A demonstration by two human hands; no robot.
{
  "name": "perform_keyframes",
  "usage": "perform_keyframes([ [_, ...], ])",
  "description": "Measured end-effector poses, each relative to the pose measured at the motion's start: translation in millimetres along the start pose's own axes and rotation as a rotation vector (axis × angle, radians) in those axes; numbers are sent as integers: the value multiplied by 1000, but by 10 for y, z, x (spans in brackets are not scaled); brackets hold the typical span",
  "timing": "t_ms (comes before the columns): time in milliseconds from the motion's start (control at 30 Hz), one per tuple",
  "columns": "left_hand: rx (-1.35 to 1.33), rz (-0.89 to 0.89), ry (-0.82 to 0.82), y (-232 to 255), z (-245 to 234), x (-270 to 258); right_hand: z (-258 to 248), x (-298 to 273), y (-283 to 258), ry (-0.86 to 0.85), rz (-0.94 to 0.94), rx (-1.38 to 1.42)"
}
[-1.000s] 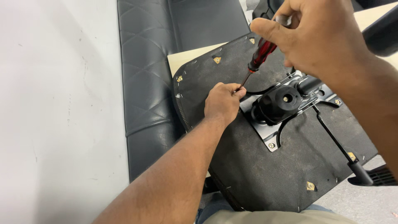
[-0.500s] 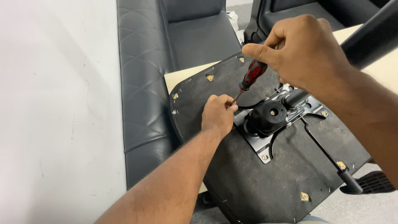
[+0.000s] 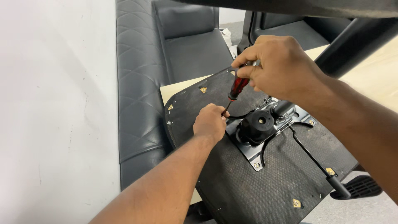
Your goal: The person uses a screwdriver to tighten screws on the metal base of an office chair. They systematically work around the base, securing the mounting plate to the chair seat.
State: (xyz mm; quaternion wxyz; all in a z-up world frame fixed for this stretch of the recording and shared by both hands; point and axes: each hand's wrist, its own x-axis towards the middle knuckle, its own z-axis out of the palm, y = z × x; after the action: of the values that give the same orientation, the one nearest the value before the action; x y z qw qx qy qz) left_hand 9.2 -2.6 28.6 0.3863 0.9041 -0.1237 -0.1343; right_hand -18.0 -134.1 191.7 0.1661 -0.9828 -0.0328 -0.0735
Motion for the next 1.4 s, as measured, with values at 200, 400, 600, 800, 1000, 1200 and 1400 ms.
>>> perform_keyframes([
  [200,-32,102,-23,91,-94,7,-15,110,-16,-120,215,-185],
  [400,-48,168,-40,17,-51,51,-30,84,32,218,-526,-238],
  [600,-158,143,-10,-20,48,57,109,94,-131,-126,181,-226],
  [800,-57,137,-29,27,63,97,57,74,-49,199,-428,-168],
  [1000,-187,49,-38,99,42,73,27,-13,-136,-10,-32,-102],
  [1200,-105,58,-26,131,7,59,6,30,-143,-82,125,-94],
  [1400,-85,85,-20,127,22,164,91,2,96,59,-181,-81],
])
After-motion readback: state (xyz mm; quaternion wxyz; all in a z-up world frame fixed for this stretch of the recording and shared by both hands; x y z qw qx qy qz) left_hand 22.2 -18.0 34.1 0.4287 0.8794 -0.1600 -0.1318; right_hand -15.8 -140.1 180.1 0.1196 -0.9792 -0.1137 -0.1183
